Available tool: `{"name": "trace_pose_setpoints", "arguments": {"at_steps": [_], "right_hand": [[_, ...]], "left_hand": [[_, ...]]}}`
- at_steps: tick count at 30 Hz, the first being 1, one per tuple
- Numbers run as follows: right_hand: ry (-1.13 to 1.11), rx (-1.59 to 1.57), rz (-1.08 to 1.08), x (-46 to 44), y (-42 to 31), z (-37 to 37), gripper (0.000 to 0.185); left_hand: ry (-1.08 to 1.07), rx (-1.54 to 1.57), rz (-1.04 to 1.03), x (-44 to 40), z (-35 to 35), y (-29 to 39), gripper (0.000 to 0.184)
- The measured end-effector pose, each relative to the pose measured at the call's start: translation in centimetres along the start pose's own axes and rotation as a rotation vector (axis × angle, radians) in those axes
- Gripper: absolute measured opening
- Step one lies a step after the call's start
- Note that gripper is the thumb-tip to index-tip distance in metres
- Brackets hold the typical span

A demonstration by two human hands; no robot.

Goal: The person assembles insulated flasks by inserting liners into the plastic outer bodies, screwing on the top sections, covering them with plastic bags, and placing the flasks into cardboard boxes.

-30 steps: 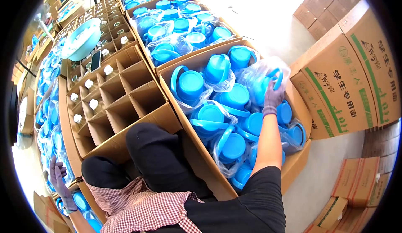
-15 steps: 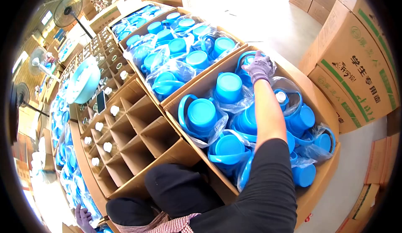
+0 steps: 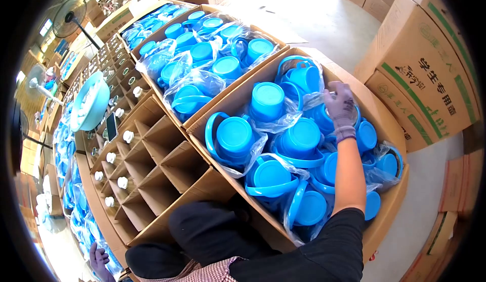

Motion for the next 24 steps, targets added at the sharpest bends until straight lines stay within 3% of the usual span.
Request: {"name": "trace_pose_setpoints", "arguments": {"at_steps": [2,4,6,7,10,13,14,16,17,20,22,23,24], "right_hand": [[0.035,0.02,0.157,0.1,-0.8,-2.0,0.022],[-0.055,0.452,-0.023,0.3,-6.7,-2.5,0.038],[-0.301,0.65,-0.091,0.5,-9.5,-4.9,0.055],[-0.306,0.716,-0.056,0.9,-10.4,-6.3,0.059],[-0.489,0.598,-0.247,-0.3,-10.5,-7.2,0.06],[-0.396,0.054,-0.095,-0.7,-14.2,-6.7,0.053],[-0.338,0.048,0.119,0.3,-16.6,-8.4,0.05],[-0.453,0.204,0.299,3.2,-21.6,-12.2,0.057],[-0.452,0.461,0.337,4.2,-24.0,-11.6,0.057],[-0.734,0.144,0.255,2.5,-23.2,-8.8,0.056],[-0.37,-0.027,0.257,-0.7,-17.1,-8.9,0.047],[-0.18,0.209,0.265,-1.5,-16.1,-5.9,0.039],[-0.212,0.448,0.119,-2.2,-13.8,-4.7,0.049]], "left_hand": [[-0.043,0.042,-0.004,-0.5,-1.7,1.8,0.04],[-0.129,0.031,-0.051,-0.6,-2.8,3.4,0.039],[-0.185,-0.026,-0.153,-0.4,-3.4,4.2,0.038],[-0.181,-0.012,-0.143,-0.1,-3.4,4.2,0.037],[-0.117,-0.008,-0.1,1.4,-2.6,3.4,0.038],[-0.075,0.059,-0.011,1.6,-1.0,-0.6,0.04],[-0.064,0.081,0.015,1.3,-0.8,-1.3,0.04],[-0.07,0.113,0.054,0.7,-1.3,-0.5,0.042],[-0.079,0.093,0.03,0.7,-2.0,1.0,0.042],[-0.141,0.014,-0.02,0.4,-2.2,2.3,0.042],[-0.17,-0.066,-0.01,0.3,-2.3,2.8,0.042],[-0.177,0.002,-0.068,-0.8,-1.7,0.4,0.042],[-0.184,0.069,-0.125,-2.8,-0.7,-3.8,0.043]]}}
Point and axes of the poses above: each hand's wrist, its own x-axis away from the middle knuckle, its own z-axis out of the back of the hand, y = z × x, the point moved 3 cm from there along -x, towards the middle knuckle, and after that the axes turned 8 degrees about -y, right-handed, at the moved point
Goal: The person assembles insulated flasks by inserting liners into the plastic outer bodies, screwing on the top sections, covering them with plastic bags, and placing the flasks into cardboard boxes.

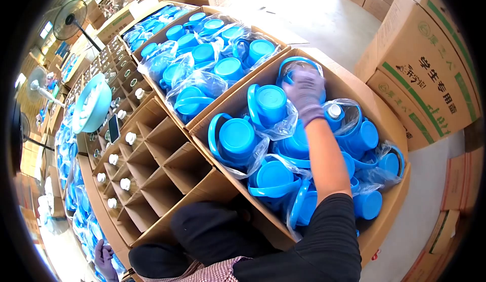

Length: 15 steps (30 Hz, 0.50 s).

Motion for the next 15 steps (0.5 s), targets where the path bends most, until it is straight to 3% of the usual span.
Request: {"name": "trace_pose_setpoints", "arguments": {"at_steps": [2,4,7,10,13,15], "right_hand": [[-0.278,0.226,-0.28,0.4,5.9,-4.2,0.089],[-0.332,0.106,-0.348,0.6,8.3,-6.1,0.093],[0.138,-0.225,-0.065,2.2,7.3,1.0,0.099],[0.142,0.256,-0.126,4.2,8.0,7.5,0.093],[-0.492,0.318,-0.128,3.6,12.9,4.0,0.083],[-0.435,0.275,-0.073,4.5,13.6,-0.3,0.074]], "left_hand": [[-0.011,0.05,-0.075,-0.8,0.7,-2.0,0.043],[-0.031,0.034,-0.093,-2.0,-1.0,0.7,0.042],[-0.083,-0.047,-0.158,-2.8,-2.4,1.8,0.042],[-0.11,-0.053,-0.153,-3.1,-2.1,0.7,0.043],[-0.126,-0.071,-0.174,-3.6,-1.8,-0.3,0.045],[-0.114,-0.111,-0.197,-3.8,-2.5,0.3,0.047]]}}
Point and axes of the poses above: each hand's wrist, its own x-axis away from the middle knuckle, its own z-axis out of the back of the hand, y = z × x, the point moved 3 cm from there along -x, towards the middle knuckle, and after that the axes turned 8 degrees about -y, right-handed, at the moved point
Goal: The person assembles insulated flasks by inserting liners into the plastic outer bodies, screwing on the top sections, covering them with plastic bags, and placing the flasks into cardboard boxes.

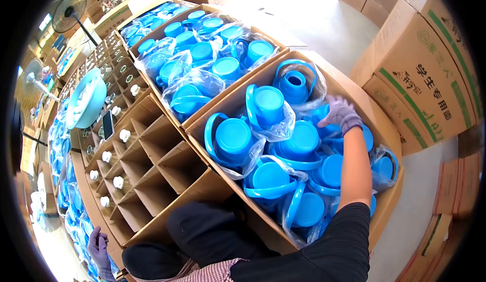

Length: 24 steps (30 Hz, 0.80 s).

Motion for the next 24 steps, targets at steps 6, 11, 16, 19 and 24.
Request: {"name": "trace_pose_setpoints", "arguments": {"at_steps": [6,11,16,19,24], "right_hand": [[0.281,-0.47,-0.251,-12.4,-4.2,0.3,0.066],[0.16,-0.475,-0.034,-15.5,-9.0,2.1,0.038],[0.554,-0.637,0.361,-3.8,-8.7,17.0,0.025],[0.666,-0.642,0.642,9.2,-9.5,29.2,0.017],[0.761,-0.556,1.082,29.0,-11.8,43.0,0.011]], "left_hand": [[0.011,-0.139,0.002,1.0,0.9,3.1,0.052],[0.083,-0.116,0.028,3.5,2.4,2.5,0.049],[0.214,-0.113,-0.028,6.4,3.1,2.7,0.053],[0.235,0.04,-0.085,5.6,2.8,3.3,0.036],[0.043,0.249,-0.417,4.0,-2.7,15.5,0.035]]}}
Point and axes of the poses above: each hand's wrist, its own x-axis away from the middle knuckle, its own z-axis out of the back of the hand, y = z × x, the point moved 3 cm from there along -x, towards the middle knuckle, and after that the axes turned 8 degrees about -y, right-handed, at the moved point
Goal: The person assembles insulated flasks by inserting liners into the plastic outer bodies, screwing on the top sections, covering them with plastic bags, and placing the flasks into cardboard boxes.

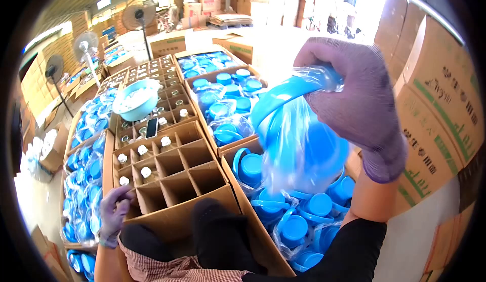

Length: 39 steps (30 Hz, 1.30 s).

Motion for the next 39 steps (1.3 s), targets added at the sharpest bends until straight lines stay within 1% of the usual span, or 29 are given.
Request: {"name": "trace_pose_setpoints", "arguments": {"at_steps": [2,3,5,7,8,10,11,13,14,15,16,17,18,19,21,23,24,25,27,28,29,31,32,33,34,35,37,38,39], "right_hand": [[-0.061,-0.197,0.192,-1.9,-6.2,2.8,0.011],[-0.164,-0.249,0.368,-3.2,-8.1,4.0,0.012],[-0.435,-0.341,0.739,-6.2,-11.8,5.7,0.018],[-0.606,-0.354,1.009,-8.9,-15.2,4.3,0.025],[-0.651,-0.336,1.124,-10.3,-16.7,3.0,0.029],[-0.499,-0.35,1.154,-11.4,-18.9,-2.2,0.023],[-0.39,-0.174,1.171,-11.7,-19.7,-4.2,0.02],[-0.146,0.265,1.248,-12.7,-20.8,-8.6,0.018],[-0.182,0.324,1.298,-13.2,-20.7,-11.6,0.013],[-0.211,0.39,1.348,-13.6,-20.8,-14.3,0.01],[-0.252,0.375,1.352,-13.6,-21.3,-16.3,0.01],[-0.296,0.359,1.35,-13.2,-21.9,-18.1,0.01],[-0.393,0.375,1.284,-12.5,-22.7,-19.6,0.013],[-0.476,0.188,1.221,-10.7,-23.8,-20.3,0.02],[-0.432,0.055,1.231,-5.2,-27.3,-18.4,0.035],[-0.346,-0.202,1.011,-1.6,-27.8,-15.5,0.036],[-0.31,-0.327,0.825,-0.5,-25.5,-14.9,0.035],[-0.111,-0.336,0.578,1.0,-22.6,-15.8,0.032],[0.24,-0.482,0.048,4.9,-16.4,-17.7,0.029],[0.268,-0.524,-0.186,8.2,-13.8,-21.1,0.033],[0.147,-0.665,-0.371,12.3,-8.3,-27.7,0.043],[0.029,-1.581,-0.71,14.4,-12.3,-31.9,0.056],[-0.025,-1.983,-0.742,14.2,-14.6,-33.0,0.061],[-0.089,-2.051,-0.736,14.0,-15.8,-33.9,0.064],[-0.163,-2.119,-0.726,13.3,-16.7,-34.8,0.067],[-0.203,-1.943,-0.521,11.4,-18.0,-33.3,0.07],[-0.36,-1.923,-0.472,10.3,-19.0,-35.4,0.075],[-0.413,-1.769,-0.314,8.8,-20.0,-33.9,0.079],[-0.385,-1.702,-0.211,8.6,-19.8,-35.0,0.077]], "left_hand": [[-0.159,0.055,-0.212,-0.9,-2.4,6.0,0.063],[-0.246,0.029,-0.355,-1.3,-2.7,9.6,0.079],[-0.178,-0.083,-0.61,-1.1,-2.2,13.8,0.124],[-0.072,-0.084,-0.727,-0.6,0.5,15.2,0.14],[-0.086,0.033,-0.693,-0.3,1.5,15.2,0.142],[-0.158,0.22,-0.627,-0.1,2.6,12.8,0.148],[-0.258,0.454,-0.402,0.8,2.3,11.8,0.147],[-0.448,0.732,-0.081,2.9,1.6,5.0,0.136],[-0.396,0.786,0.029,3.9,0.8,4.7,0.131],[-0.413,0.772,0.022,4.0,-0.1,-0.6,0.126],[-0.34,0.893,0.021,5.6,-0.7,0.7,0.121],[-0.302,0.873,0.019,6.0,-1.9,-1.9,0.11],[-0.234,0.777,0.02,7.0,-2.9,-2.1,0.104],[-0.179,0.688,0.016,7.9,-3.9,-2.2,0.098],[-0.236,0.694,0.1,10.7,-5.5,-2.9,0.089],[-0.364,0.909,0.168,14.1,-7.3,-4.8,0.087],[-0.394,0.955,0.229,15.8,-7.8,-5.0,0.088],[-0.416,0.992,0.281,16.9,-8.3,-5.3,0.089],[-0.289,0.836,0.196,18.7,-9.4,-6.2,0.093],[-0.222,0.752,0.158,19.7,-9.8,-6.4,0.095],[-0.216,0.7,0.165,20.6,-10.0,-6.1,0.097],[-0.188,0.587,0.152,21.4,-9.7,-4.9,0.101],[-0.161,0.496,0.16,21.7,-9.8,-4.2,0.102],[-0.209,0.297,0.119,22.5,-9.5,-4.9,0.108],[-0.314,0.083,0.113,23.2,-8.6,-4.6,0.103],[-0.413,-0.13,0.113,23.9,-7.6,-3.8,0.098],[-0.717,0.086,0.116,24.3,-5.8,-3.9,0.079],[-0.864,0.203,0.117,24.4,-4.5,-3.4,0.07],[-0.941,0.297,0.235,22.4,-0.3,-1.1,0.052]]}}
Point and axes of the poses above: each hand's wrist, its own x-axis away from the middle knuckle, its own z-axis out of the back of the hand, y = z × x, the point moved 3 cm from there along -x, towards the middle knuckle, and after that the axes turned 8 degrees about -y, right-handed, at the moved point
